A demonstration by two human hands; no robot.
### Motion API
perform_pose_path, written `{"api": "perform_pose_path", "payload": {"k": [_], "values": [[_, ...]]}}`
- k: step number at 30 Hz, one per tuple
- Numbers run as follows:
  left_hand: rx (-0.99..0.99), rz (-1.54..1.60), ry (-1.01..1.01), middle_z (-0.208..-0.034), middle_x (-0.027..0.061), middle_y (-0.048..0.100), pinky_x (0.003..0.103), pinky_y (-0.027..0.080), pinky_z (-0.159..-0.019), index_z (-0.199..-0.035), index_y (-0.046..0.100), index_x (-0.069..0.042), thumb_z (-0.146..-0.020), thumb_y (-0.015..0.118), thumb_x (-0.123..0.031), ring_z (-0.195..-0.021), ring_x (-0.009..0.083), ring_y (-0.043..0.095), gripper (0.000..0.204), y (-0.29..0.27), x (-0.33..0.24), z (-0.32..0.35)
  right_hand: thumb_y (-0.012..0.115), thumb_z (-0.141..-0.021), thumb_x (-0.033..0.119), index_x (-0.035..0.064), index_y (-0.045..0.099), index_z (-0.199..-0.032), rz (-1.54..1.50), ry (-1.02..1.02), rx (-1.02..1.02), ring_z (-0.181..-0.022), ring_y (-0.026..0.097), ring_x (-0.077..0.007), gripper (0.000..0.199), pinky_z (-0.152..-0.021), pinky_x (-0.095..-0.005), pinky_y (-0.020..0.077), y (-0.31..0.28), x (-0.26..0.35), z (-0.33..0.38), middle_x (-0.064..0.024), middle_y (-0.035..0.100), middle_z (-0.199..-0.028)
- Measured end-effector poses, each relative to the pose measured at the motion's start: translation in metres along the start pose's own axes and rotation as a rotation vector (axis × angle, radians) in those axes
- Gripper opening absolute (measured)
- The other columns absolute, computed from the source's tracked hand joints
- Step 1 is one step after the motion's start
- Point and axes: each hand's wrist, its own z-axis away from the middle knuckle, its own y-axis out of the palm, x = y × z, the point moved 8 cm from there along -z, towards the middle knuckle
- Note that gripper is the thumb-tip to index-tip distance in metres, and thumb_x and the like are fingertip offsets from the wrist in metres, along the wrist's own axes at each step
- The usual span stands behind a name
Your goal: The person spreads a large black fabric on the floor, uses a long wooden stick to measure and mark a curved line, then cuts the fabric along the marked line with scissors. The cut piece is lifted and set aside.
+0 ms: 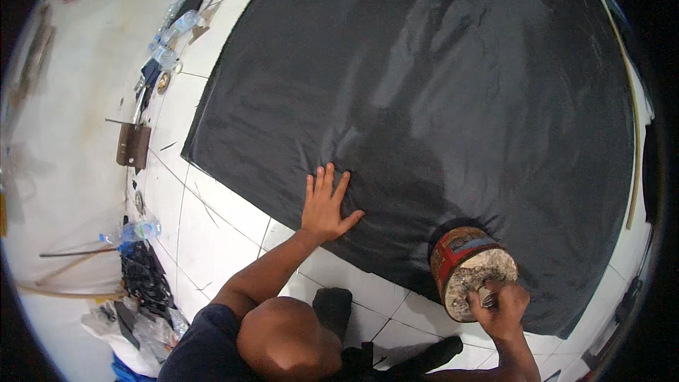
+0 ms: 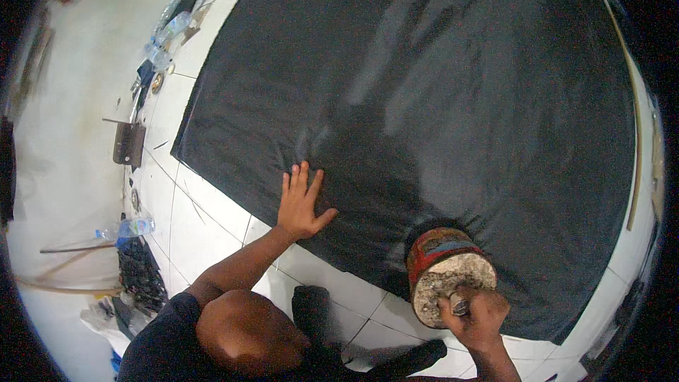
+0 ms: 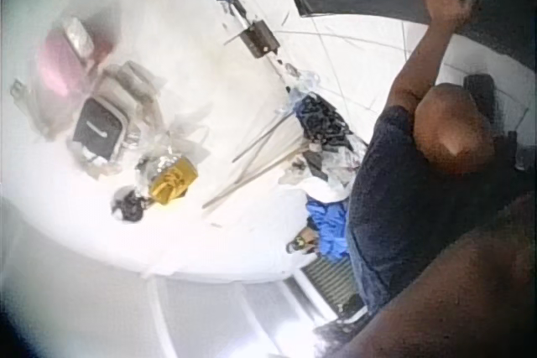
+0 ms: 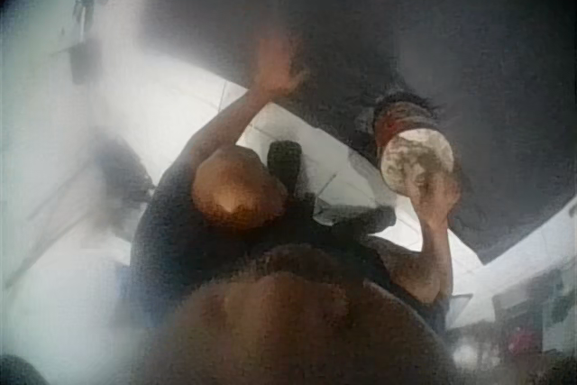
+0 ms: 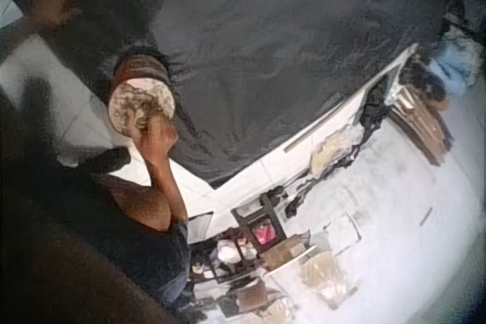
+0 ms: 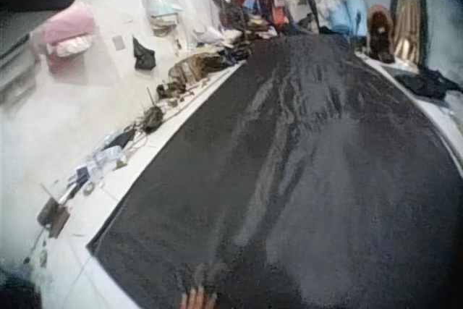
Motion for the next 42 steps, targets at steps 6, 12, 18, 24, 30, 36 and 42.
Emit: {"api": "perform_pose_path", "payload": {"k": [6,12,18,24,30,36,42], "values": [[0.033,-0.002,-0.031,-0.158,0.0279,0.015,0.061,0.014,-0.116,-0.152,0.03,-0.007,-0.082,0.067,-0.057,-0.145,0.0481,0.016,0.093,0.0,-0.001,-0.003,0.082,-0.072,0.035,0.0034,0.064,-0.087,0.049,0.023,0.044,-0.067,0.063,-0.0321,0.039,-0.062,-0.0438,0.0503,0.007,-0.002,-0.013,-0.0134,0.062,-0.075],[0.312,-0.113,-0.163,-0.157,0.0265,0.019,0.056,0.019,-0.117,-0.151,0.03,-0.006,-0.088,0.065,-0.044,-0.146,0.0456,0.018,0.082,-0.083,-0.042,-0.053,0.071,-0.085,0.027,0.0041,0.053,-0.121,-0.189,0.221,0.325,-0.101,0.061,-0.0386,0.047,-0.089,-0.0497,0.0471,-0.002,-0.008,-0.033,-0.0204,0.063,-0.104],[0.462,0.484,-0.247,-0.136,0.0215,0.054,0.047,0.042,-0.105,-0.132,0.055,-0.002,-0.093,0.058,-0.038,-0.123,0.0397,0.053,0.053,-0.205,-0.196,-0.019,0.065,-0.087,0.034,0.0145,0.04,-0.146,-0.116,0.556,0.716,-0.109,0.06,-0.0372,0.066,-0.092,-0.0505,0.0477,-0.071,0.057,0.052,-0.0191,0.063,-0.115],[0.966,0.582,-0.022,-0.112,0.0177,0.068,0.043,0.049,-0.095,-0.134,0.053,-0.011,-0.092,0.06,-0.051,-0.109,0.0347,0.063,0.059,-0.286,-0.316,0.17,0.064,-0.082,0.056,0.0081,0.051,-0.137,0.011,0.314,0.63,-0.133,0.043,-0.0328,0.074,-0.109,-0.0571,0.0315,-0.219,0.227,0.18,-0.0202,0.051,-0.135],[1.137,0.337,0.452,-0.125,0.0141,0.064,0.039,0.047,-0.098,-0.134,0.055,-0.011,-0.091,0.056,-0.059,-0.113,0.0301,0.062,0.064,-0.351,-0.304,0.228,0.054,-0.088,0.064,0.0062,0.064,-0.125,-0.378,1.091,0.497,-0.132,0.045,-0.0352,0.069,-0.11,-0.061,0.0275,-0.405,0.235,0.236,-0.0233,0.049,-0.139],[0.625,-0.309,-0.198,-0.112,0.0237,0.068,0.046,0.05,-0.096,-0.116,0.064,0.004,-0.088,0.056,-0.051,-0.113,0.039,0.062,0.062,-0.436,-0.134,0.133,0.058,-0.091,0.055,0.004,0.055,-0.132,-0.721,1.227,0.162,-0.122,0.05,-0.0399,0.066,-0.106,-0.0491,0.0378,-0.438,0.151,0.385,-0.0233,0.054,-0.131],[0.657,-0.178,0.221,-0.125,0.0215,0.063,0.048,0.045,-0.1,-0.123,0.064,-0.006,-0.092,0.05,-0.046,-0.117,0.0409,0.058,0.053,-0.456,-0.389,0.128,0.06,-0.09,0.056,0.0027,0.062,-0.123,-0.505,1.418,0.227,-0.11,0.063,-0.0357,0.063,-0.096,-0.044,0.0488,-0.545,0.056,0.51,-0.0213,0.068,-0.112]]}}
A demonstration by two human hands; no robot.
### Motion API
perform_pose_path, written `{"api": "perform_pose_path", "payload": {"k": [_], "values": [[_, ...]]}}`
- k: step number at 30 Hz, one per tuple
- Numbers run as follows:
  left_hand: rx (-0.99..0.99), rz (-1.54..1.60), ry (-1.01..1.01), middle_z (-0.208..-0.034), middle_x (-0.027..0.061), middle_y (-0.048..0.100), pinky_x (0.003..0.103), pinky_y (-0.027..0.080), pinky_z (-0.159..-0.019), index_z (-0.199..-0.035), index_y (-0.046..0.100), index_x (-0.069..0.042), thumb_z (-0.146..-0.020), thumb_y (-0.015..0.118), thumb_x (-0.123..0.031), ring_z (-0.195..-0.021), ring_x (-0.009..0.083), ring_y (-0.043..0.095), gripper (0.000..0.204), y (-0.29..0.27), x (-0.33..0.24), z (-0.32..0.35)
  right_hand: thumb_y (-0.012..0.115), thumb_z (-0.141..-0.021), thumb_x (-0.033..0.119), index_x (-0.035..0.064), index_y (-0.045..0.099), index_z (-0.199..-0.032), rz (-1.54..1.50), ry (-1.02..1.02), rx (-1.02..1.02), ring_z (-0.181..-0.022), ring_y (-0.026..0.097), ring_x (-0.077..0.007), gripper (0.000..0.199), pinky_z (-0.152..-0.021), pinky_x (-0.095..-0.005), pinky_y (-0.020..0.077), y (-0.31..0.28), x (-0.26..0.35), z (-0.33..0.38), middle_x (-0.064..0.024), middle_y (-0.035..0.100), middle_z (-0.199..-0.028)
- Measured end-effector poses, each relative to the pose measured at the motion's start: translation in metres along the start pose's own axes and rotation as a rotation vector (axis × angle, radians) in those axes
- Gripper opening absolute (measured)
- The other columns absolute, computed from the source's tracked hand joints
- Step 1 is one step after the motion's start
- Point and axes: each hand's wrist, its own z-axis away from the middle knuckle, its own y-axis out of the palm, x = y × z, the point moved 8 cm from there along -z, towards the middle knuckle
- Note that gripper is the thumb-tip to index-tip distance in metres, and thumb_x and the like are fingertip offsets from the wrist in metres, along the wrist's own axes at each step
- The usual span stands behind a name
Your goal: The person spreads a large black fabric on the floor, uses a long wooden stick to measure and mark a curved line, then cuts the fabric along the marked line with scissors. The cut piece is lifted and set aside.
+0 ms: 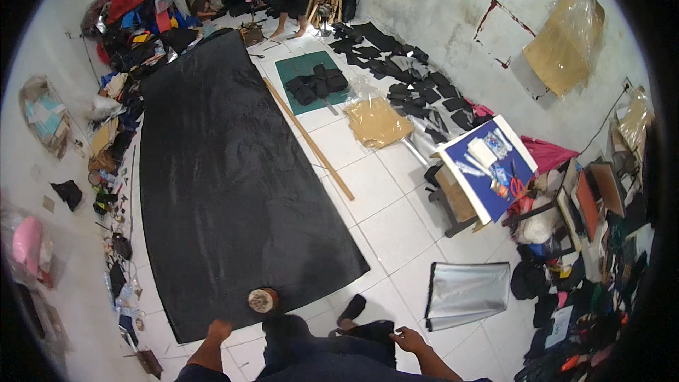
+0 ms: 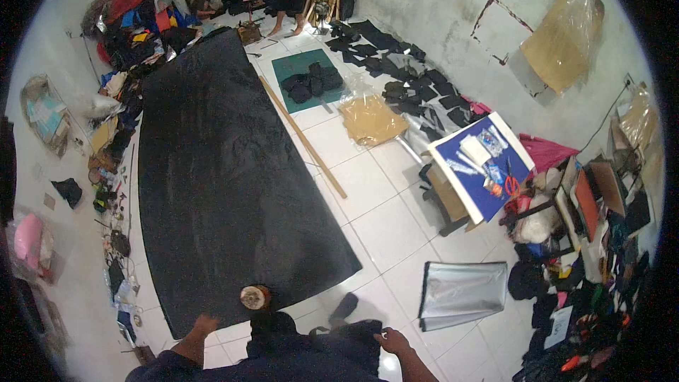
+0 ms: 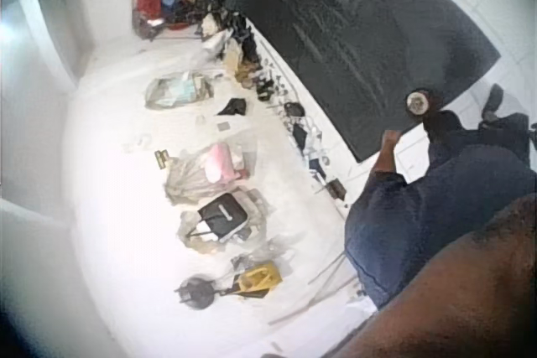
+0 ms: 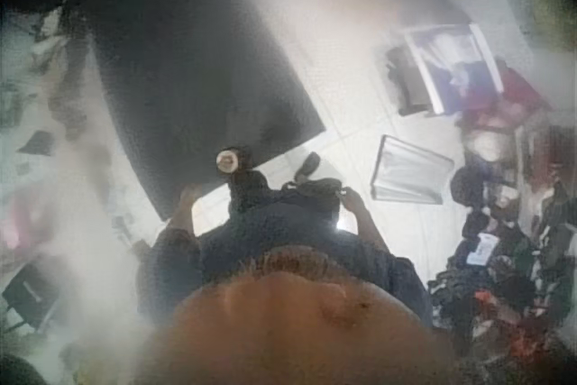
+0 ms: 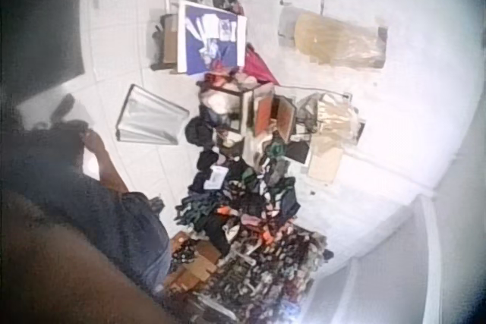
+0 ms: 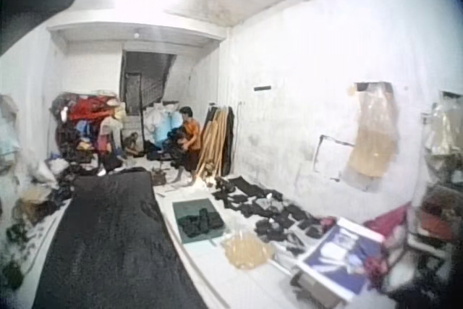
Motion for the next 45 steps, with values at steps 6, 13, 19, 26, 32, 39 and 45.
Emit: {"api": "perform_pose_path", "payload": {"k": [6,13,19,26,32,39,45], "values": [[0.136,0.639,0.301,-0.126,0.0165,0.064,0.038,0.047,-0.099,-0.122,0.064,-0.001,-0.091,0.066,-0.043,-0.117,0.0303,0.06,0.052,-0.087,-0.326,-0.004,0.062,-0.09,0.052,0.0004,0.06,-0.121,-0.063,-0.08,-0.164,-0.104,0.065,-0.0381,0.06,-0.09,-0.0459,0.0508,-0.094,-0.035,-0.071,-0.0234,0.069,-0.107],[0.106,0.156,0.251,-0.117,0.0141,0.067,0.042,0.052,-0.089,-0.116,0.068,-0.007,-0.091,0.063,-0.035,-0.109,0.0298,0.064,0.038,-0.049,-0.298,-0.104,0.065,-0.091,0.044,0.0037,0.056,-0.131,-0.04,-0.168,0.075,-0.104,0.066,-0.0323,0.058,-0.091,-0.0404,0.0508,-0.117,0.013,-0.133,-0.0178,0.069,-0.114],[0.246,-0.118,-0.096,-0.116,0.0136,0.066,0.049,0.051,-0.083,-0.114,0.067,-0.01,-0.088,0.061,-0.029,-0.105,0.0324,0.064,0.033,-0.023,-0.211,-0.181,0.059,-0.095,0.037,0.0006,0.055,-0.131,-0.083,-0.249,0.233,-0.114,0.062,-0.0345,0.052,-0.096,-0.0399,0.0479,-0.197,0.026,-0.192,-0.0204,0.064,-0.124],[-0.049,0.543,-0.049,-0.127,0.0165,0.063,0.038,0.047,-0.097,-0.129,0.06,-0.003,-0.094,0.06,-0.04,-0.116,0.0285,0.06,0.051,-0.323,-0.564,-0.292,0.065,-0.092,0.04,-0.0032,0.06,-0.124,-0.188,-0.204,-0.129,-0.109,0.065,-0.0331,0.054,-0.093,-0.0392,0.0506,-0.436,0.133,-0.231,-0.0244,0.066,-0.115],[-0.246,0.686,0.333,-0.11,0.0155,0.07,0.036,0.051,-0.088,-0.122,0.063,-0.001,-0.092,0.064,-0.035,-0.101,0.0268,0.066,0.046,-0.495,-0.718,-0.334,0.066,-0.091,0.043,-0.0014,0.061,-0.123,-0.301,-0.386,-0.023,-0.11,0.063,-0.0356,0.055,-0.095,-0.0406,0.0487,-0.539,0.221,-0.317,-0.0227,0.065,-0.117],[-0.054,0.388,-0.188,-0.122,0.0216,0.065,0.043,0.049,-0.093,-0.123,0.064,-0.002,-0.088,0.061,-0.052,-0.109,0.035,0.064,0.061,-0.36,-0.541,-0.376,0.066,-0.09,0.047,0.0032,0.062,-0.121,0.03,-0.499,-0.075,-0.097,0.067,-0.032,0.054,-0.087,-0.0412,0.0528,-0.658,0.298,-0.421,-0.0181,0.069,-0.107],[0.339,0.455,-0.195,-0.103,0.0155,0.068,0.042,0.049,-0.082,-0.115,0.066,-0.003,-0.092,0.058,-0.04,-0.093,0.0283,0.063,0.044,-0.362,-0.569,-0.333,0.065,-0.089,0.049,0.0043,0.068,-0.11,0.36,-0.443,0.022,-0.095,0.068,-0.0345,0.05,-0.084,-0.0418,0.0531,-0.713,0.334,-0.513,-0.0189,0.071,-0.097]]}}
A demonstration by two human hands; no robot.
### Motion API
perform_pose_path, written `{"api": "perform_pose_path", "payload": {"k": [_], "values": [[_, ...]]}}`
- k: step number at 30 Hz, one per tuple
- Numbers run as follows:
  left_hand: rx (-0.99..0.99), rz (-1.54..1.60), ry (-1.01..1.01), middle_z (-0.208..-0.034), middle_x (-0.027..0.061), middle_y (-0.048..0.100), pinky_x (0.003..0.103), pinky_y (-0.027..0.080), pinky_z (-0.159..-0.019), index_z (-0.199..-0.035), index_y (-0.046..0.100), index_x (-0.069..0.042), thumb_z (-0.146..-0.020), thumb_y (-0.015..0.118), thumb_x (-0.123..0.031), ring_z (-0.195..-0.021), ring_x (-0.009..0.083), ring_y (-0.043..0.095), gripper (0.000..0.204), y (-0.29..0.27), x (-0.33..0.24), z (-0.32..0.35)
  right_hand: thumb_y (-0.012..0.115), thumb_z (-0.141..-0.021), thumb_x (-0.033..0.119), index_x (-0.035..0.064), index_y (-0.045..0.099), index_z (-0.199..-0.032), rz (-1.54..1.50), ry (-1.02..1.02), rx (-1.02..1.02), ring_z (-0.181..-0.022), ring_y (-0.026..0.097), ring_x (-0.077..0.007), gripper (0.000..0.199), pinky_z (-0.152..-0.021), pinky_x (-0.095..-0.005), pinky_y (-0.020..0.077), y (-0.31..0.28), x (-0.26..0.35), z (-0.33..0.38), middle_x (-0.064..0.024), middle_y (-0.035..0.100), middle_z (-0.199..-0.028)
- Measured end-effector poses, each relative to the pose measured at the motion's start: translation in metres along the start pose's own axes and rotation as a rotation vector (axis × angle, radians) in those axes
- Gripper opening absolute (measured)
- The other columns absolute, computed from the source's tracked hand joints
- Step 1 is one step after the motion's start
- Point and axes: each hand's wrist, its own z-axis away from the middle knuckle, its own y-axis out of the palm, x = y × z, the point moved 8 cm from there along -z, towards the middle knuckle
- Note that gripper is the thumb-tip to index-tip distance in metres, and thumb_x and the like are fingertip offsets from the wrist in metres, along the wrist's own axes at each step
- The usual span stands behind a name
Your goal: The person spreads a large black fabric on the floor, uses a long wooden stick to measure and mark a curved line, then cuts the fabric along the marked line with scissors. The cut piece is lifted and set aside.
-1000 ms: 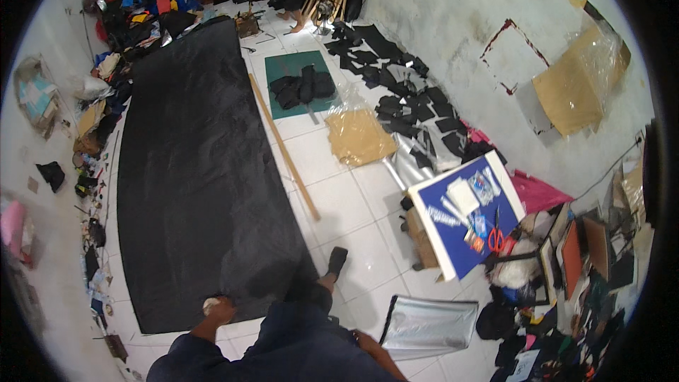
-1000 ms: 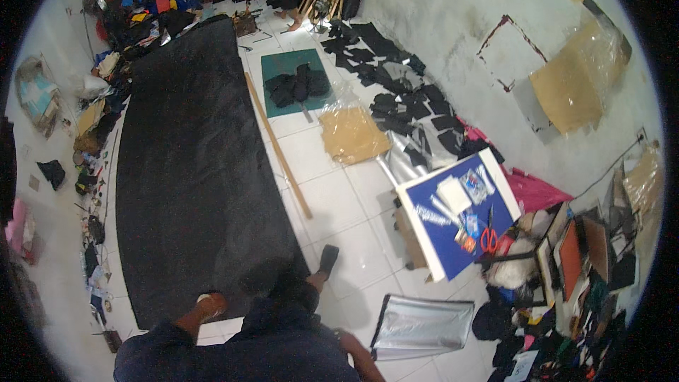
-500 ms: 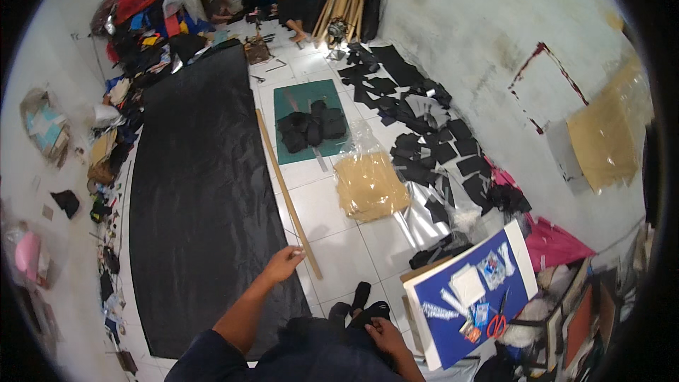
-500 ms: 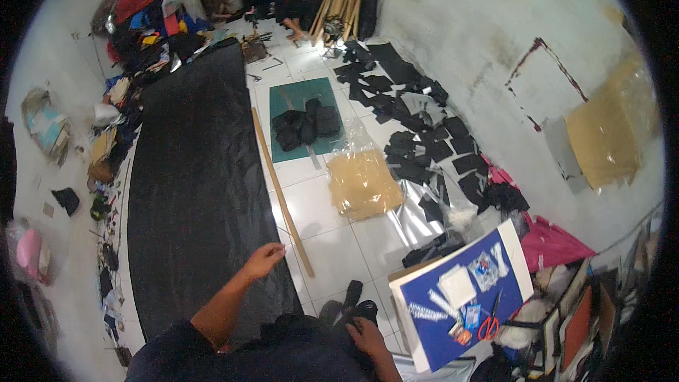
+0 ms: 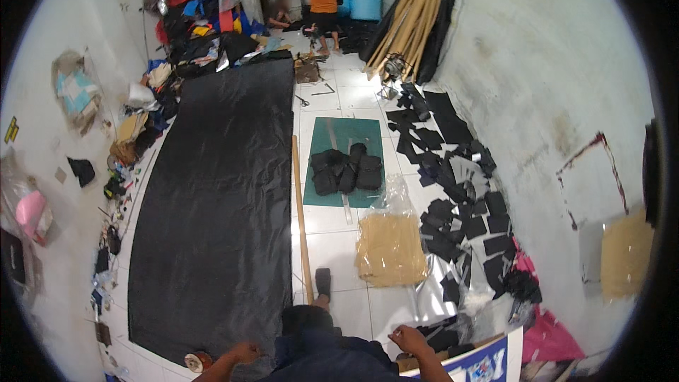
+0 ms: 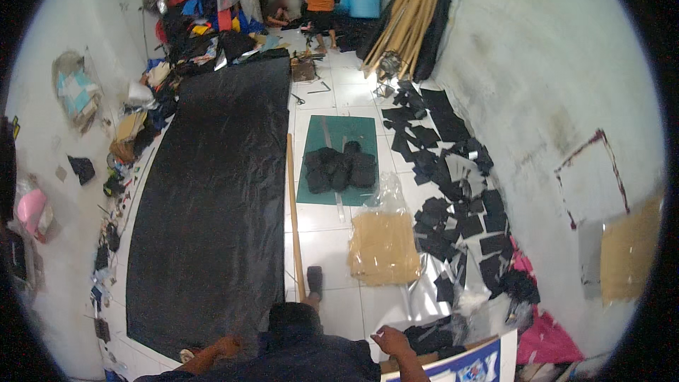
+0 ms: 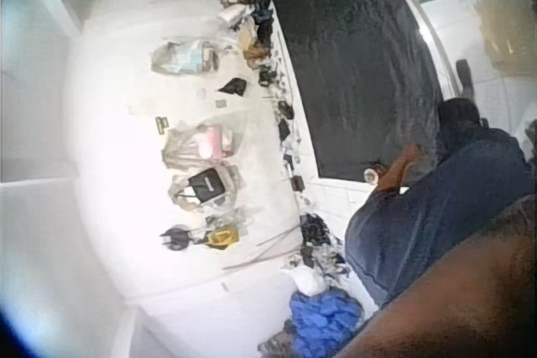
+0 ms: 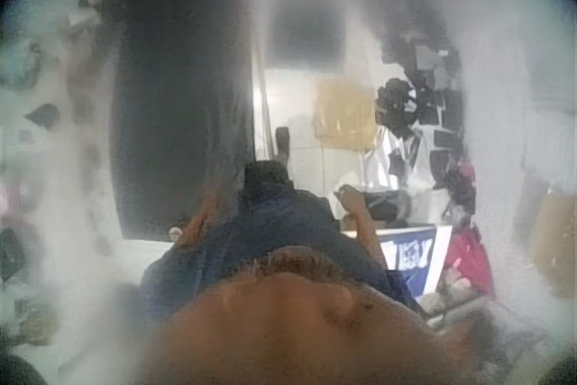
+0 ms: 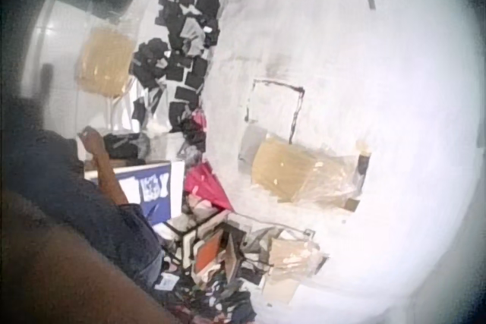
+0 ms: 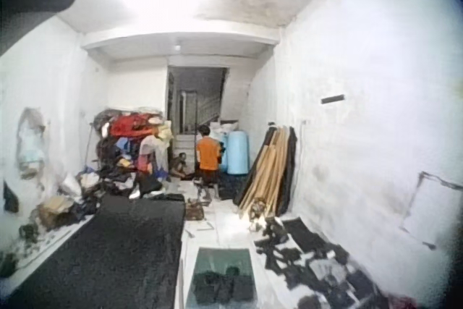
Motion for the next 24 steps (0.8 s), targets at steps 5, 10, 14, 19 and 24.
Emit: {"api": "perform_pose_path", "payload": {"k": [5,10,14,19,24], "values": [[0.187,0.115,0.313,-0.115,0.0169,0.065,0.044,0.045,-0.091,-0.12,0.062,-0.003,-0.098,0.046,-0.037,-0.104,0.0299,0.06,0.043,-0.001,0.003,-0.088,0.066,-0.088,0.049,0.0054,0.068,-0.109,0.004,0.19,0.227,-0.096,0.067,-0.0366,0.049,-0.083,-0.0428,0.0527,-0.006,-0.001,-0.104,-0.0202,0.07,-0.096],[0.384,0.228,0.239,-0.121,0.0175,0.063,0.044,0.044,-0.093,-0.122,0.061,-0.004,-0.098,0.045,-0.035,-0.111,0.0302,0.058,0.042,-0.071,-0.028,-0.042,0.066,-0.088,0.048,0.0057,0.068,-0.109,-0.099,0.159,0.104,-0.096,0.067,-0.0361,0.047,-0.083,-0.0429,0.0527,-0.112,0.089,-0.167,-0.0198,0.07,-0.096],[0.427,0.285,0.178,-0.126,0.0182,0.061,0.044,0.042,-0.096,-0.123,0.06,-0.004,-0.097,0.046,-0.031,-0.118,0.0298,0.055,0.04,-0.102,-0.047,-0.064,0.066,-0.088,0.047,0.006,0.068,-0.109,-0.151,0.144,0.087,-0.096,0.067,-0.0356,0.046,-0.082,-0.043,0.0527,-0.158,0.141,-0.226,-0.0195,0.07,-0.096],[0.518,0.642,0.006,-0.125,0.0133,0.062,0.042,0.044,-0.093,-0.124,0.061,-0.008,-0.097,0.046,-0.03,-0.113,0.0241,0.058,0.038,-0.158,-0.079,-0.113,0.066,-0.089,0.046,0.0063,0.068,-0.109,-0.185,0.129,0.129,-0.096,0.067,-0.035,0.045,-0.082,-0.0432,0.0527,-0.2,0.175,-0.308,-0.0192,0.07,-0.096],[0.58,0.915,-0.012,-0.107,0.0084,0.066,0.039,0.047,-0.085,-0.114,0.065,-0.011,-0.099,0.045,-0.032,-0.099,0.0185,0.061,0.033,-0.236,-0.115,-0.184,0.065,-0.089,0.045,0.0066,0.068,-0.109,-0.163,0.062,0.18,-0.096,0.066,-0.0345,0.044,-0.082,-0.0433,0.0527,-0.263,0.208,-0.421,-0.0189,0.07,-0.095]]}}
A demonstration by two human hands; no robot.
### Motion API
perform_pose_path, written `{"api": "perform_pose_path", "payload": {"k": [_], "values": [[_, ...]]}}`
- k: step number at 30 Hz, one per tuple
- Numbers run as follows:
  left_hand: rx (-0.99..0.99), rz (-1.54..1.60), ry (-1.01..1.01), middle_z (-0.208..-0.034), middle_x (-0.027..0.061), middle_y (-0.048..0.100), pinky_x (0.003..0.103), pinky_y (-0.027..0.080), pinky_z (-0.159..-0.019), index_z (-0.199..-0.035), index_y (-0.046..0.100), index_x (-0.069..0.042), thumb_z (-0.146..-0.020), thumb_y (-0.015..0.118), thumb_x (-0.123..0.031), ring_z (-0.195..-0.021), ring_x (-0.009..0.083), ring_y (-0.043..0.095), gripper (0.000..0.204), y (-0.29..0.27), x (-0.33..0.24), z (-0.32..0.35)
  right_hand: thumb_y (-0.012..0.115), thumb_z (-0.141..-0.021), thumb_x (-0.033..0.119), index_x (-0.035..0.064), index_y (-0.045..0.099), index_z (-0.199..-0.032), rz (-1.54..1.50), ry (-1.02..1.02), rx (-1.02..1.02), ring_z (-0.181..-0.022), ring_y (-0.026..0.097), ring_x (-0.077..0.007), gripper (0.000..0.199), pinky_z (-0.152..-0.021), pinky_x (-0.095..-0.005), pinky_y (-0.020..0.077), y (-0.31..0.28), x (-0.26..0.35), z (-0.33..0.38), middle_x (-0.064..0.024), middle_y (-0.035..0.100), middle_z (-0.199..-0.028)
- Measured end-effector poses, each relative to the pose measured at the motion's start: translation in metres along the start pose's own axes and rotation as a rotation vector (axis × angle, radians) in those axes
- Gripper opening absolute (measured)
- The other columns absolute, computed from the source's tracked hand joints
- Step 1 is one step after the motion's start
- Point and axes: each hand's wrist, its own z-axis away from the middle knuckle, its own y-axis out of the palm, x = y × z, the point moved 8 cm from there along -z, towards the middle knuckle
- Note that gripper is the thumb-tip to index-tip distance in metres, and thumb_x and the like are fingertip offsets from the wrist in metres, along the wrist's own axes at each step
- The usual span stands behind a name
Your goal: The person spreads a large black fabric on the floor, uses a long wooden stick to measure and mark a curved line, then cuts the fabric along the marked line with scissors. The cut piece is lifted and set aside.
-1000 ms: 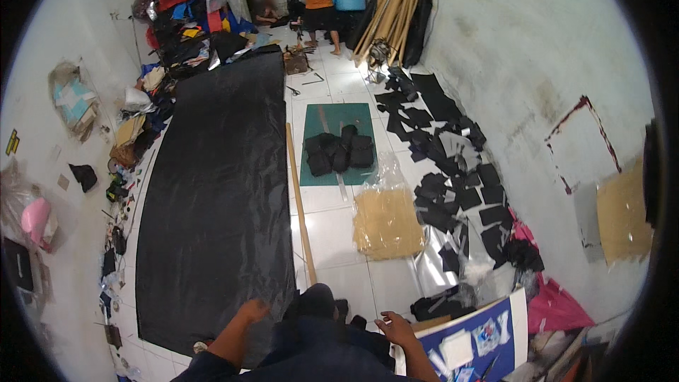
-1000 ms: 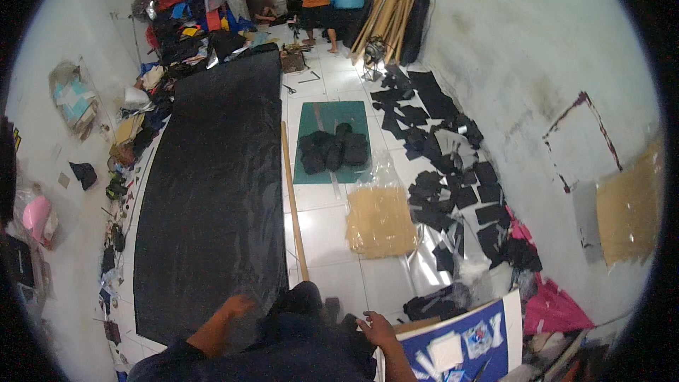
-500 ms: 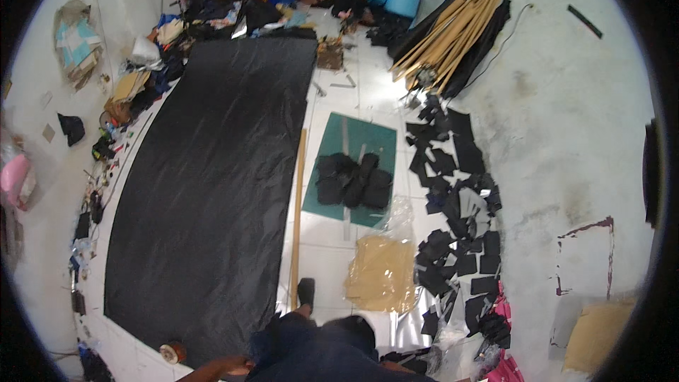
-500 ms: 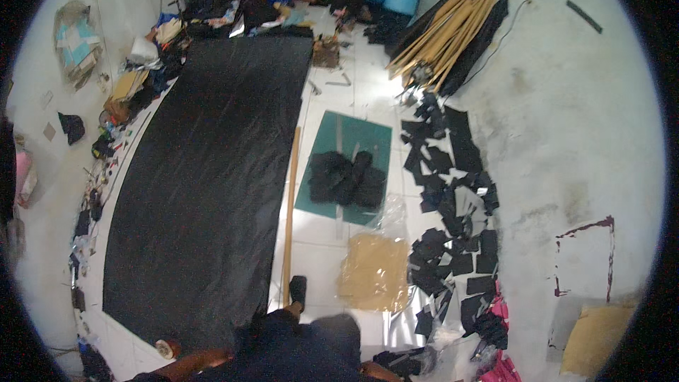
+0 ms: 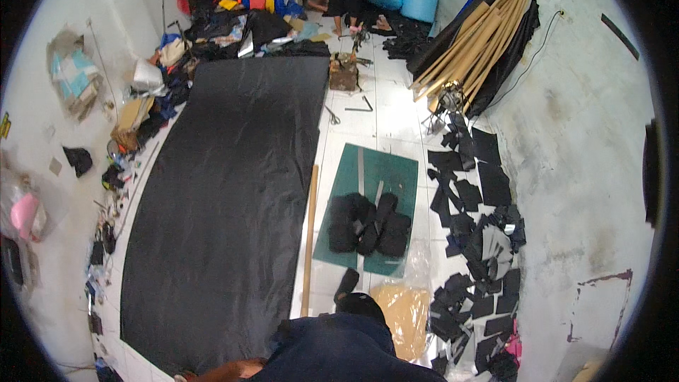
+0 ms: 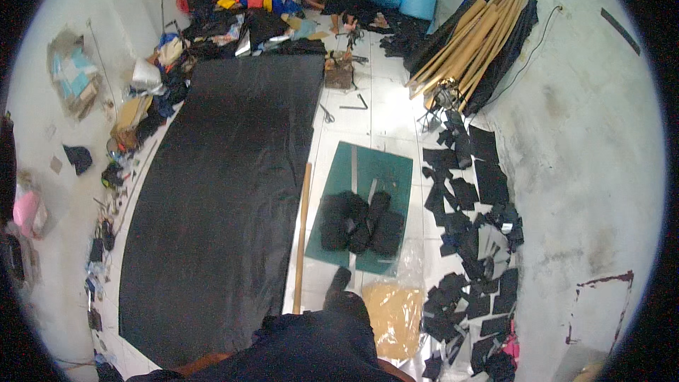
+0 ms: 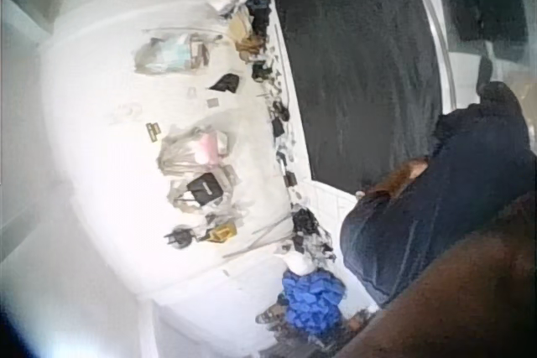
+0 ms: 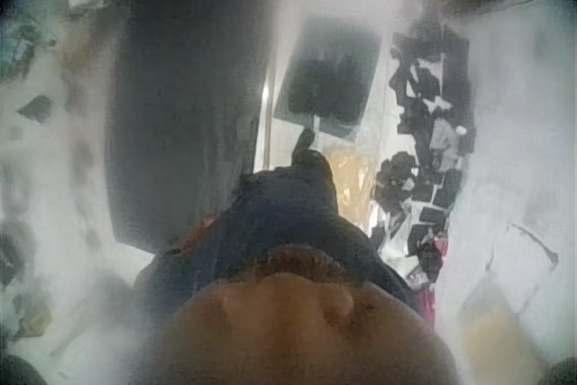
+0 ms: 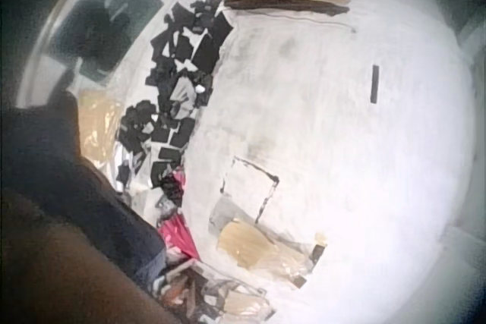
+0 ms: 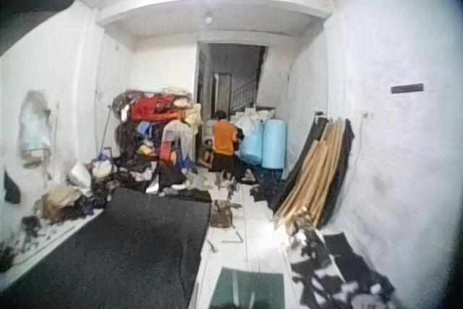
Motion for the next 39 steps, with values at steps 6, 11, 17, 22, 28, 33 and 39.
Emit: {"api": "perform_pose_path", "payload": {"k": [6,11,17,22,28,33,39], "values": [[-0.443,-0.671,-0.012,-0.156,0.0132,0.033,0.046,0.025,-0.114,-0.15,0.036,-0.009,-0.089,0.053,-0.049,-0.144,0.0319,0.029,0.075,-0.033,-0.186,0.033,0.065,-0.089,0.044,0.007,0.069,-0.108,0.076,-0.064,0.026,-0.096,0.066,-0.0338,0.042,-0.081,-0.0435,0.0526,-0.11,0.074,-0.09,-0.0185,0.07,-0.095],[-0.514,-0.637,0.241,-0.093,0.0085,0.052,0.044,0.039,-0.081,-0.1,0.056,-0.002,-0.094,0.045,-0.028,-0.091,0.0232,0.048,0.028,-0.045,-0.326,0.069,0.065,-0.089,0.043,0.0073,0.069,-0.108,0.107,-0.121,0.035,-0.096,0.066,-0.0332,0.041,-0.081,-0.0437,0.0526,-0.187,0.135,-0.155,-0.0181,0.07,-0.095],[-0.174,-0.756,0.116,-0.083,0.0078,0.058,0.042,0.042,-0.074,-0.094,0.062,0.0,-0.095,0.041,-0.02,-0.08,0.0223,0.051,0.029,-0.096,-0.486,0.085,0.065,-0.089,0.042,0.0077,0.069,-0.108,0.111,-0.095,0.067,-0.096,0.066,-0.0325,0.039,-0.08,-0.0438,0.0526,-0.247,0.183,-0.244,-0.0177,0.07,-0.094],[-0.009,-0.731,0.113,-0.082,0.0056,0.057,0.04,0.042,-0.073,-0.093,0.063,-0.002,-0.096,0.042,-0.02,-0.078,0.0206,0.051,0.028,-0.182,-0.593,0.061,0.065,-0.089,0.041,0.0081,0.069,-0.108,0.089,0.006,0.079,-0.096,0.066,-0.032,0.038,-0.08,-0.044,0.0526,-0.305,0.23,-0.333,-0.0174,0.07,-0.094],[0.155,-0.548,0.078,-0.08,0.003,0.057,0.037,0.042,-0.071,-0.091,0.064,-0.005,-0.096,0.043,-0.021,-0.076,0.0185,0.051,0.027,-0.287,-0.701,0.096,0.065,-0.09,0.039,0.0084,0.069,-0.107,0.053,0.083,0.048,-0.095,0.065,-0.0313,0.036,-0.079,-0.0442,0.0526,-0.376,0.35,-0.402,-0.017,0.07,-0.094],[0.257,-0.343,0.049,-0.079,0.0009,0.056,0.034,0.042,-0.07,-0.09,0.065,-0.007,-0.097,0.043,-0.021,-0.075,0.0168,0.051,0.027,-0.334,-0.777,0.138,0.065,-0.09,0.038,0.0088,0.069,-0.107,0.063,0.082,0.143,-0.095,0.065,-0.0307,0.035,-0.079,-0.0443,0.0526,-0.41,0.432,-0.445,-0.0166,0.07,-0.093],[0.104,-0.431,0.116,-0.074,-0.0018,0.053,0.029,0.04,-0.069,-0.092,0.068,-0.006,-0.095,0.053,-0.03,-0.071,0.0139,0.048,0.029,-0.402,-0.902,0.134,0.065,-0.09,0.037,0.0092,0.069,-0.107,0.244,-0.092,0.613,-0.095,0.065,-0.03,0.033,-0.079,-0.0445,0.0526,-0.436,0.497,-0.513,-0.0162,0.07,-0.093]]}}
